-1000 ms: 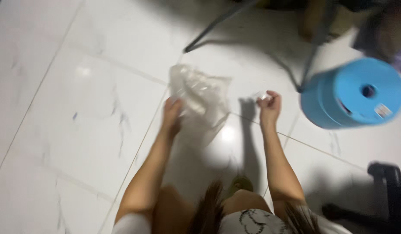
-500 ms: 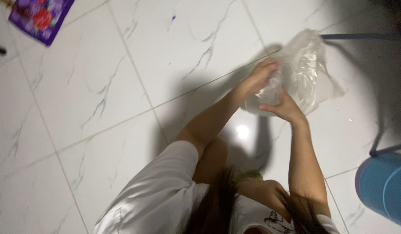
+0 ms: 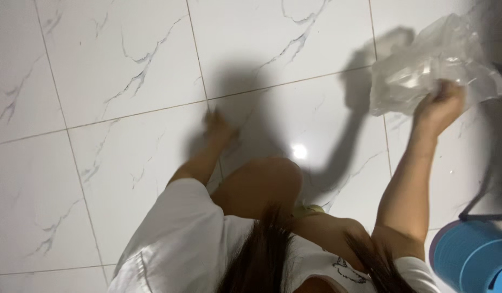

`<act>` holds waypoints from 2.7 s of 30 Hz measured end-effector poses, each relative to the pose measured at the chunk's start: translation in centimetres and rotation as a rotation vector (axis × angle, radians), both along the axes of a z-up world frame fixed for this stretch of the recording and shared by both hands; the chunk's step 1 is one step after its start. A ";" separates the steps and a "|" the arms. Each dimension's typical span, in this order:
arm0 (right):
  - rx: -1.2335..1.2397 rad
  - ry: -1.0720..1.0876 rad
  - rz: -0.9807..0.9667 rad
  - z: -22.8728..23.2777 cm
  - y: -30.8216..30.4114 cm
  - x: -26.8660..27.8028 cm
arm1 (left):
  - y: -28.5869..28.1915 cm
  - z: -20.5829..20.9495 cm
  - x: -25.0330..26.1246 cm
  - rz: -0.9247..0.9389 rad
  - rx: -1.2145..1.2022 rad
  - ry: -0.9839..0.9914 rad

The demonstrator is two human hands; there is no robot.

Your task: The person organizes a cluttered room by sorting various items on a desk and floor. They handle a plastic bag, a black pouch, a fly swatter, a lint roller, and clothes, moving them to different locations. The person also handles an iron and a dust mop, placing them on a cabinet.

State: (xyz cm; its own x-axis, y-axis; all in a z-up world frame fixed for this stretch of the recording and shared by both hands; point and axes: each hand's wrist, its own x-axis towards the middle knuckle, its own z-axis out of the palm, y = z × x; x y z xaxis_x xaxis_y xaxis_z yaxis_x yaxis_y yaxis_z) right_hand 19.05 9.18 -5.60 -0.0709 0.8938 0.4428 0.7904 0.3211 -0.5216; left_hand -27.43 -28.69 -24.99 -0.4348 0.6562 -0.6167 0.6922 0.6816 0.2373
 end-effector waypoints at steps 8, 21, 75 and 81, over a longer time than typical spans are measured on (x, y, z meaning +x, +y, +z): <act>-0.206 -0.111 0.259 -1.2 -6.1 -5.7 | -12.5 2.5 7.1 0.000 -0.167 -0.346; -0.254 -0.179 0.292 0.9 -8.7 -7.0 | 10.1 1.6 12.3 0.087 0.614 -0.543; -0.761 0.379 -0.049 42.5 -56.3 -36.1 | -14.8 63.5 -15.6 -0.253 0.415 -0.273; -0.956 -0.002 -0.092 26.6 -51.0 -39.4 | -10.4 56.7 -24.4 -0.262 0.571 -0.222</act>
